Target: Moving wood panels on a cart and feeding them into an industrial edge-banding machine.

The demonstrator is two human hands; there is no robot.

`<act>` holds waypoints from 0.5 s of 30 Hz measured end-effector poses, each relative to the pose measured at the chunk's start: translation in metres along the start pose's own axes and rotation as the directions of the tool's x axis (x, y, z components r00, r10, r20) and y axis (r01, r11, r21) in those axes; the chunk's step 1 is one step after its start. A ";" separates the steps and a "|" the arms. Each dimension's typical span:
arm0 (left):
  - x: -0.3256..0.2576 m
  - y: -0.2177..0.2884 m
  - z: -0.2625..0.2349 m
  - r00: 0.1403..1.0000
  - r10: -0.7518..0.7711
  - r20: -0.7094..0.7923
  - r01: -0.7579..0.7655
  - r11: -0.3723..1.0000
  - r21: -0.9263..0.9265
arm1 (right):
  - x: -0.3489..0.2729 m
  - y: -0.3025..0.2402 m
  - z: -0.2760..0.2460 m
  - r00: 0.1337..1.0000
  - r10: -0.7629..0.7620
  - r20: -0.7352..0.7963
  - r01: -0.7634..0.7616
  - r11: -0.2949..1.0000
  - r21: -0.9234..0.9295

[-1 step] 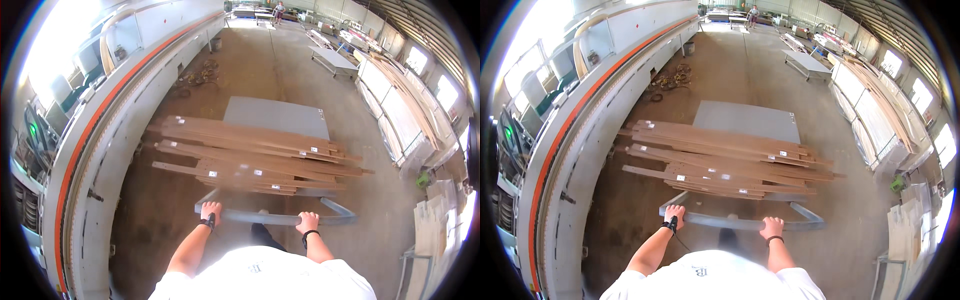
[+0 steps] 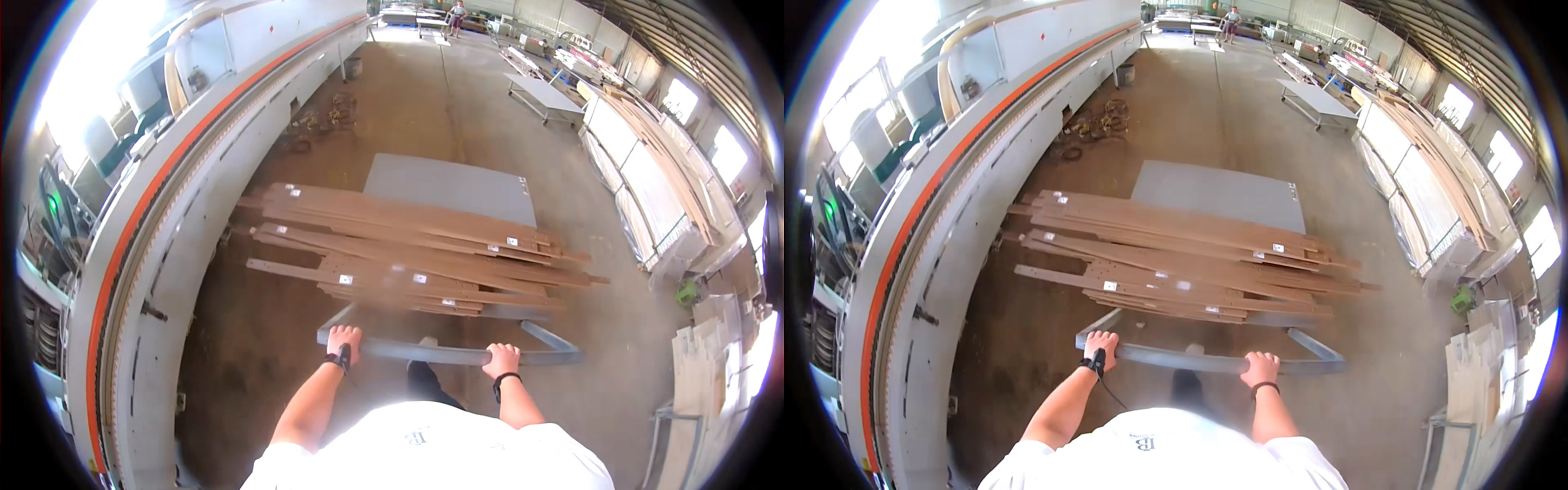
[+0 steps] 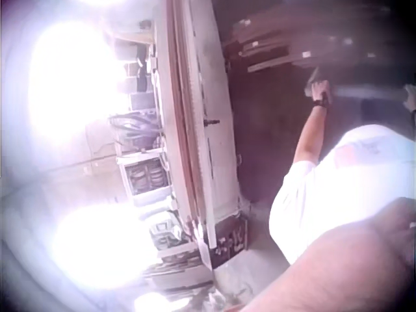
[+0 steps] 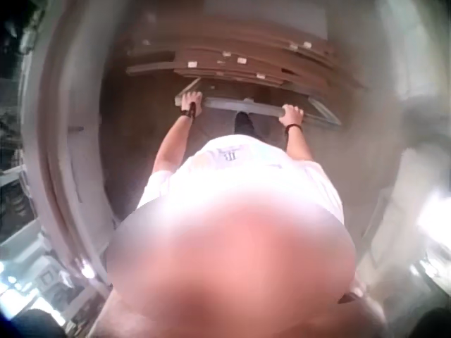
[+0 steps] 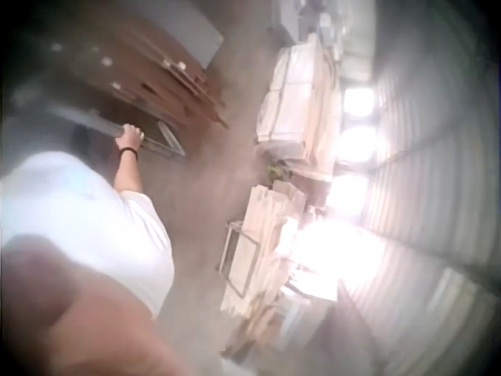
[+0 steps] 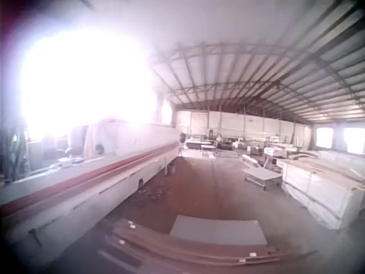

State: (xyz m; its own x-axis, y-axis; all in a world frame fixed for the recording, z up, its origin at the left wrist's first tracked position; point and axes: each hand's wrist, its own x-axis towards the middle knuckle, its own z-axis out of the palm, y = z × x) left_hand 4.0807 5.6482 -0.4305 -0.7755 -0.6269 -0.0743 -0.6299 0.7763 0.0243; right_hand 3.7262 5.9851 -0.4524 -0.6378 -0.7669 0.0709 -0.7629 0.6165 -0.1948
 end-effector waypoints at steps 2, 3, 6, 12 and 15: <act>-0.048 0.010 0.021 0.999 -0.005 -0.048 0.005 1.000 -0.007 | -0.050 0.002 -0.003 0.996 0.003 0.084 0.000 0.999 -0.035; -0.074 0.010 0.021 1.000 -0.010 -0.008 0.010 1.000 0.001 | -0.070 -0.008 -0.008 0.978 0.070 0.196 -0.053 0.995 -0.089; -0.135 0.010 0.023 0.996 -0.013 0.092 0.011 1.000 0.023 | -0.129 -0.019 -0.011 0.923 0.120 0.366 -0.076 0.988 -0.133; -0.275 0.019 0.042 0.994 -0.024 0.107 0.022 1.000 0.022 | -0.277 -0.024 0.007 0.969 0.034 0.245 -0.016 0.997 -0.076; -0.333 0.029 0.049 0.995 -0.044 0.094 0.040 0.998 0.041 | -0.334 -0.027 -0.005 0.973 -0.004 0.229 0.017 0.998 -0.053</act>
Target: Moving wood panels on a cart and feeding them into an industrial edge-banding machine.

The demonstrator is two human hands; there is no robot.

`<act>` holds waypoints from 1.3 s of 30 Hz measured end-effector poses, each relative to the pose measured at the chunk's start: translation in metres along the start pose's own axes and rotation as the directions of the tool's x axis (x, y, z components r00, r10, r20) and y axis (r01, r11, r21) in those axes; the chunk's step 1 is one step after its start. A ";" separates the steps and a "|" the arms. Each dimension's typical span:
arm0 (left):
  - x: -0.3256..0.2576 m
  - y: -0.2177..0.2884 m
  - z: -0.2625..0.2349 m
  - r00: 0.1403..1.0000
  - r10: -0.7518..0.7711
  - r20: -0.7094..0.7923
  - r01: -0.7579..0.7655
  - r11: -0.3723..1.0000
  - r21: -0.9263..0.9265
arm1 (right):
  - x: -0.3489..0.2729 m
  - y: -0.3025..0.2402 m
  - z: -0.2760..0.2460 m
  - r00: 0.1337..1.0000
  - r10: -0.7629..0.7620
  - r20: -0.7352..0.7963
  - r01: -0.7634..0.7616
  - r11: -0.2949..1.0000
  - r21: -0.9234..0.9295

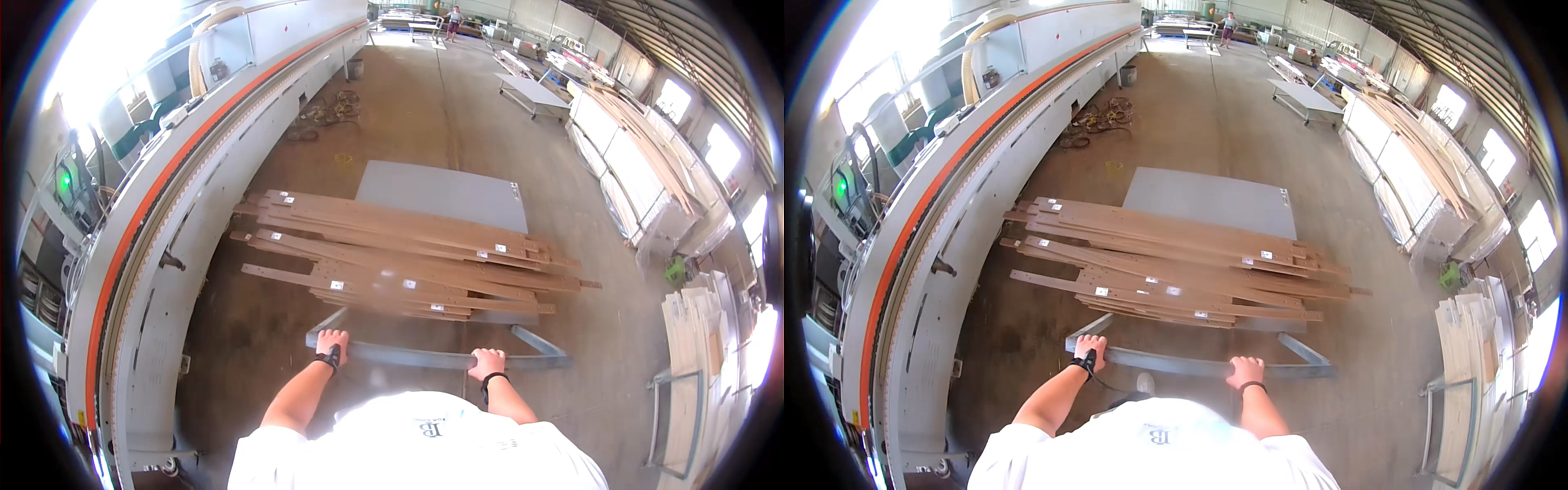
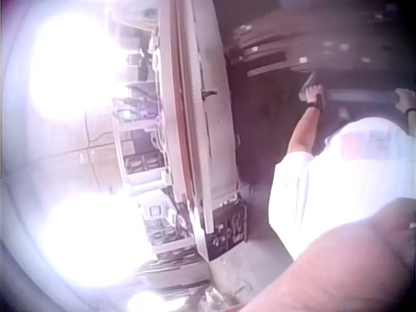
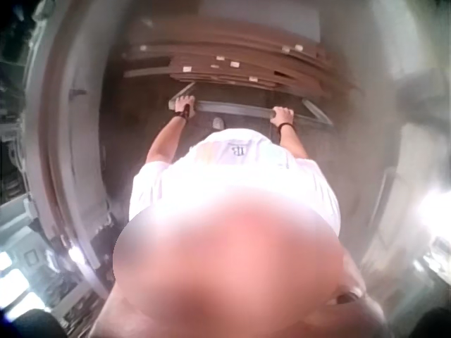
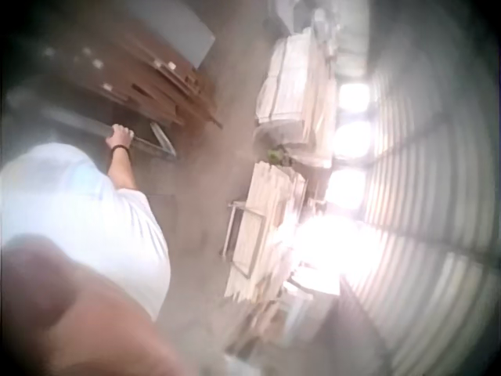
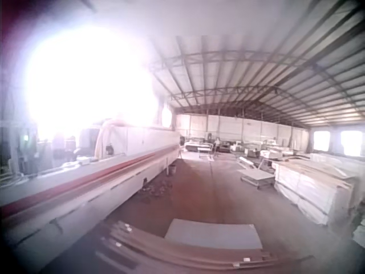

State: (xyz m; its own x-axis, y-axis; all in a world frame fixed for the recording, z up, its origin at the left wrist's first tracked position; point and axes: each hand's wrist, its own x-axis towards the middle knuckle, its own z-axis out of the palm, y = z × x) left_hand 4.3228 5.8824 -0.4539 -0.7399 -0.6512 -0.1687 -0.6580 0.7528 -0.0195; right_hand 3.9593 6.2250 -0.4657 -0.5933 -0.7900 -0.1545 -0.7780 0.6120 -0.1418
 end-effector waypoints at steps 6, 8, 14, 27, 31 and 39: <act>-0.127 -0.006 0.026 1.000 -0.014 -0.021 0.014 1.000 0.018 | -0.129 -0.028 0.029 0.995 -0.065 -0.077 0.068 0.997 0.044; -0.162 -0.002 0.036 0.998 -0.044 -0.048 0.045 0.999 0.002 | -0.162 -0.034 0.030 0.995 -0.068 -0.073 0.072 0.996 0.053; -0.292 0.025 0.068 0.991 -0.134 -0.007 0.134 0.989 0.059 | -0.288 -0.042 0.055 0.994 -0.045 0.099 0.042 0.999 0.029; -0.565 0.059 0.132 0.980 0.021 -0.199 -0.040 0.995 -0.092 | -0.554 -0.052 0.118 0.999 0.038 -0.007 -0.038 0.998 -0.054; -0.639 0.062 0.144 0.964 0.064 -0.257 -0.102 0.985 -0.138 | -0.627 -0.059 0.142 0.997 0.039 -0.060 -0.043 0.997 -0.066; -0.818 0.074 0.199 0.964 0.080 -0.253 -0.111 0.987 -0.112 | -0.792 -0.088 0.176 0.964 0.180 0.196 -0.150 0.976 -0.159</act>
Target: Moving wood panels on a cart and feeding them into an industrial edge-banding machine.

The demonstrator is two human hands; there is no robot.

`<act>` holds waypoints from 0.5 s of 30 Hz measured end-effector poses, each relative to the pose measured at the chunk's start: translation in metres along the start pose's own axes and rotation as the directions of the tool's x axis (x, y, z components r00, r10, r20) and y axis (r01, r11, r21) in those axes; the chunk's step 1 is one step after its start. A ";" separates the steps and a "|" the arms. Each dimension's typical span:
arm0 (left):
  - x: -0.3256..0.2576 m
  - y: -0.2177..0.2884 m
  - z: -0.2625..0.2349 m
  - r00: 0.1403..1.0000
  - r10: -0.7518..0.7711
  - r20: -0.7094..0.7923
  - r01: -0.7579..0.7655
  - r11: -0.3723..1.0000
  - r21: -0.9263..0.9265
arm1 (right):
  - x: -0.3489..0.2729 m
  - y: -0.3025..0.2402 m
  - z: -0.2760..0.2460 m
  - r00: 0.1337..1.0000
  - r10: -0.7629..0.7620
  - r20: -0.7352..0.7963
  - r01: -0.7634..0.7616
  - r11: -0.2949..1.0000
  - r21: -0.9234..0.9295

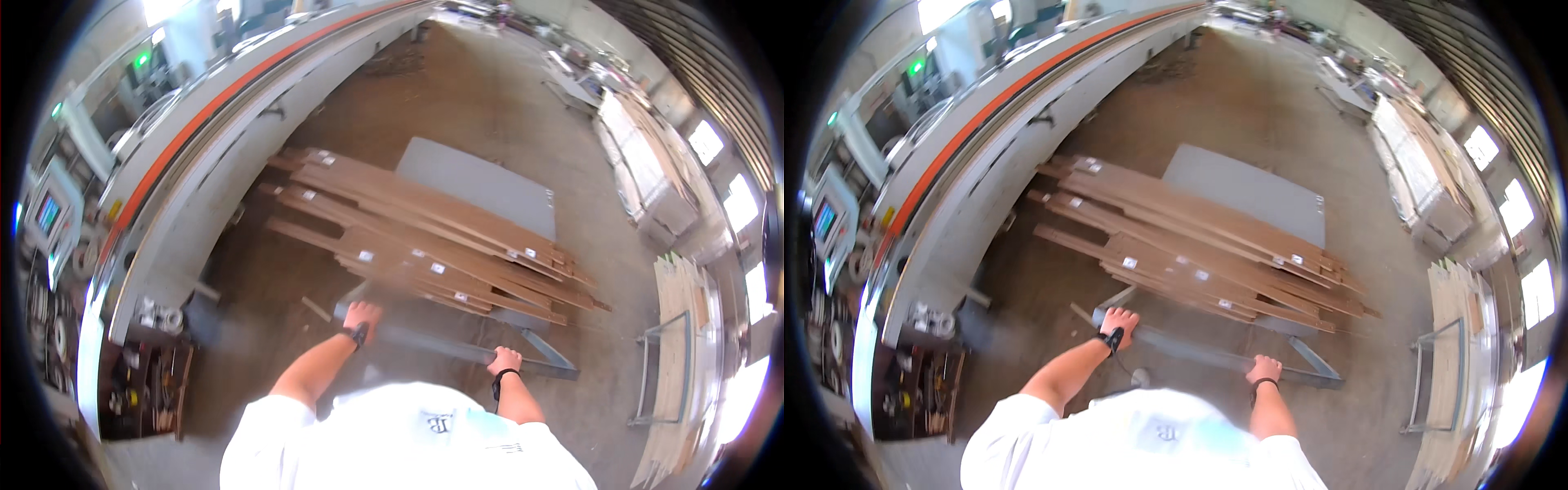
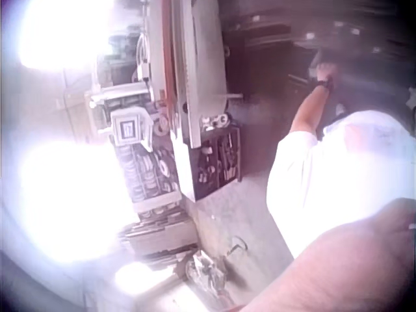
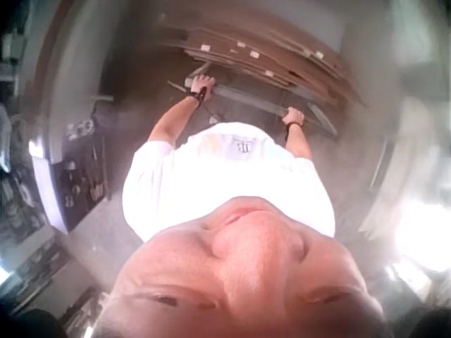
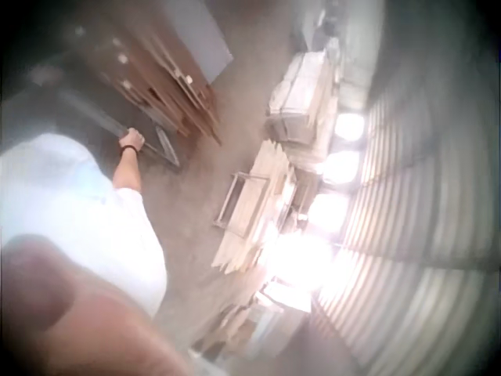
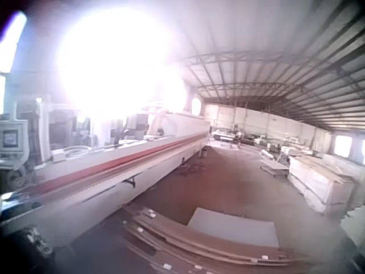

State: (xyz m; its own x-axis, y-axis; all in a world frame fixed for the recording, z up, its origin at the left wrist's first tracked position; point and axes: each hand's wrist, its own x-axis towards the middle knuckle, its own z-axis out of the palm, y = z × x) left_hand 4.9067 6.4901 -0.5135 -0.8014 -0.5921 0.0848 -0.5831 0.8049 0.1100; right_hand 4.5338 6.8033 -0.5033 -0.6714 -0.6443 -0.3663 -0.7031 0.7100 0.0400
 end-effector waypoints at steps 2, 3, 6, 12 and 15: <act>-0.015 0.023 -0.025 0.986 -0.005 0.167 0.002 1.000 0.019 | -0.034 0.020 0.023 0.999 -0.032 -0.032 0.031 0.999 -0.014; -0.037 0.029 -0.022 0.986 -0.044 0.163 0.041 0.999 0.021 | -0.052 0.023 0.033 0.994 -0.055 -0.096 0.058 0.998 0.019; -0.104 0.042 -0.042 0.970 -0.060 0.234 0.049 0.997 0.052 | -0.121 0.025 0.067 0.979 -0.118 -0.164 0.129 0.990 0.055; -0.214 0.032 -0.028 0.972 -0.150 0.181 0.139 0.988 0.072 | -0.232 0.004 0.094 0.951 -0.219 -0.216 0.250 0.960 0.126; -0.276 0.037 -0.020 0.972 -0.180 0.153 0.164 0.980 0.109 | -0.294 -0.005 0.112 0.930 -0.231 -0.287 0.287 0.943 0.171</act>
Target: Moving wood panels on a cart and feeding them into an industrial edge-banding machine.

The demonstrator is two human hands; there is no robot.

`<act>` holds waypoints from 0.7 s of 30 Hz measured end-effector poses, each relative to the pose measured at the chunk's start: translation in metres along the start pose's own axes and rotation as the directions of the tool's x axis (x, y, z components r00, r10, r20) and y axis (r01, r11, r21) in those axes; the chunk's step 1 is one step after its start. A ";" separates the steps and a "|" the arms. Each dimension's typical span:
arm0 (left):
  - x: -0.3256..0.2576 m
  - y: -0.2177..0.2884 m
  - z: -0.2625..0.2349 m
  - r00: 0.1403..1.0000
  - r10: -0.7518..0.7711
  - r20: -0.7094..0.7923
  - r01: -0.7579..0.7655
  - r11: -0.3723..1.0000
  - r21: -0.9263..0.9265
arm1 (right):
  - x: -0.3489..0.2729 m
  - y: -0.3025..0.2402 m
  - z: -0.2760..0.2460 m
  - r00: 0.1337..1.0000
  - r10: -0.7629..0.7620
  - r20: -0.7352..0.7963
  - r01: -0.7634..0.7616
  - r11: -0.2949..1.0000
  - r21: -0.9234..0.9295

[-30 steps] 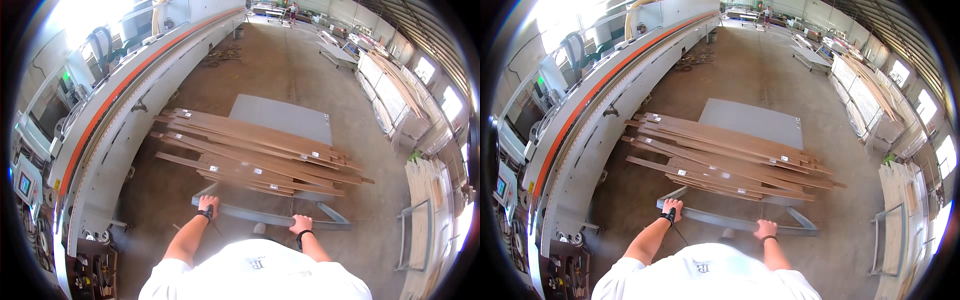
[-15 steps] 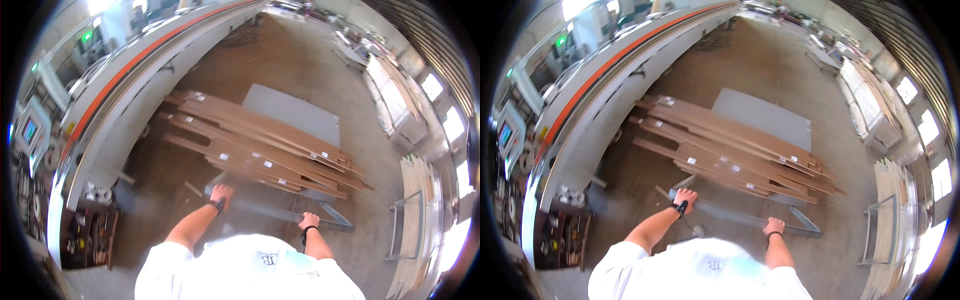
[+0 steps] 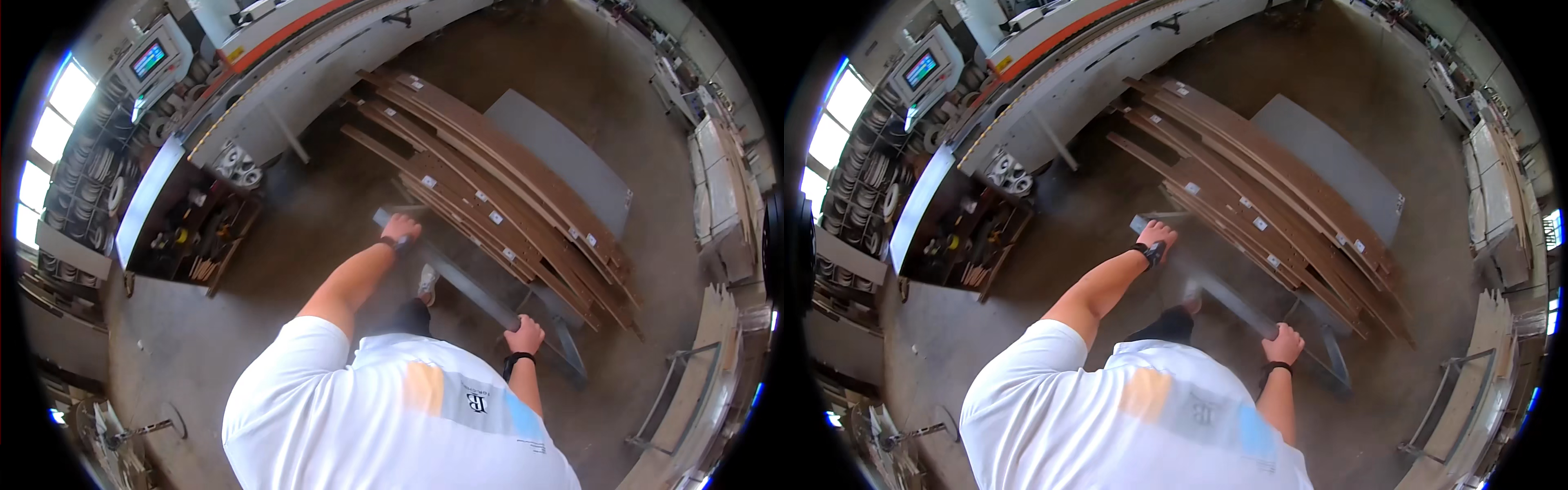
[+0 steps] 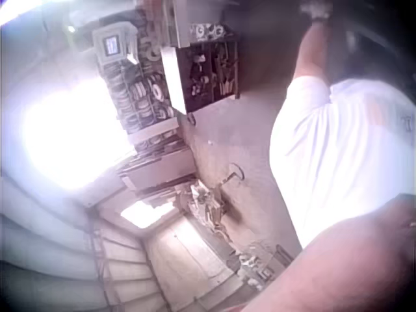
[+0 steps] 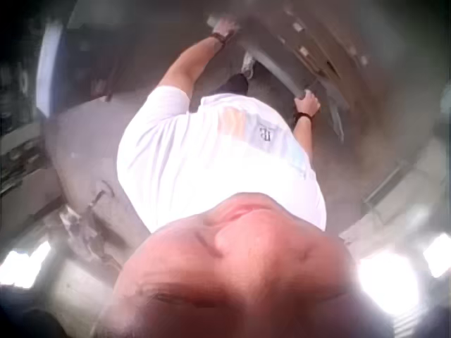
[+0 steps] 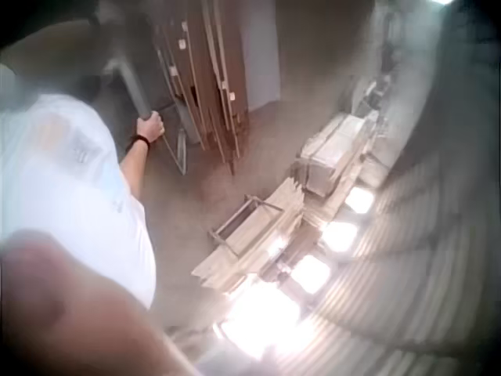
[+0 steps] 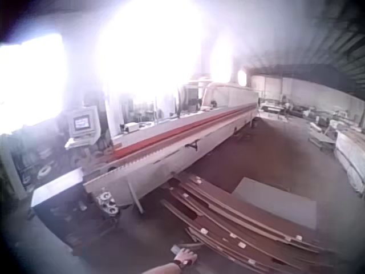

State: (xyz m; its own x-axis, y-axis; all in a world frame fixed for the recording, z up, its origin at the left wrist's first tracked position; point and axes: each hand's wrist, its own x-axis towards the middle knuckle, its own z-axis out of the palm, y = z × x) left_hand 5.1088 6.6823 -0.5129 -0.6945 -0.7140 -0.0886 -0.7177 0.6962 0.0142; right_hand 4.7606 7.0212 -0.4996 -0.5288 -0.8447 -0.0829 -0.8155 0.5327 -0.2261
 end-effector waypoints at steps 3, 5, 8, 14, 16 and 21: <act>-0.068 -0.007 0.021 0.997 -0.045 -0.061 0.046 0.999 0.023 | -0.067 0.003 0.002 1.000 -0.009 -0.004 0.009 1.000 -0.012; -0.112 -0.013 0.032 0.999 -0.051 0.000 0.051 0.998 0.045 | -0.115 0.023 0.015 0.995 0.087 0.041 -0.083 0.993 -0.088; -0.177 -0.004 0.024 0.995 0.014 0.097 -0.016 1.000 0.015 | -0.196 0.069 0.030 0.982 0.181 0.058 -0.174 0.978 -0.117; -0.325 0.001 0.043 0.994 0.079 0.079 -0.073 0.995 -0.070 | -0.320 0.075 0.086 0.970 0.238 0.049 -0.228 0.961 -0.155; -0.366 0.009 0.054 0.991 0.124 0.045 -0.120 0.990 -0.079 | -0.363 0.076 0.095 0.967 0.250 0.044 -0.242 0.959 -0.146; -0.467 0.030 0.084 0.973 0.192 -0.125 -0.205 0.975 -0.092 | -0.473 0.072 0.107 0.948 0.308 0.077 -0.285 0.933 -0.219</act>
State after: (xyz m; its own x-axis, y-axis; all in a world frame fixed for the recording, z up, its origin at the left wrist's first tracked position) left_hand 5.4163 7.0429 -0.5550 -0.8205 -0.5702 0.0411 -0.5621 0.8178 0.1235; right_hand 4.9767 7.4537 -0.5804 -0.7343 -0.6410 -0.2234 -0.6618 0.7493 0.0254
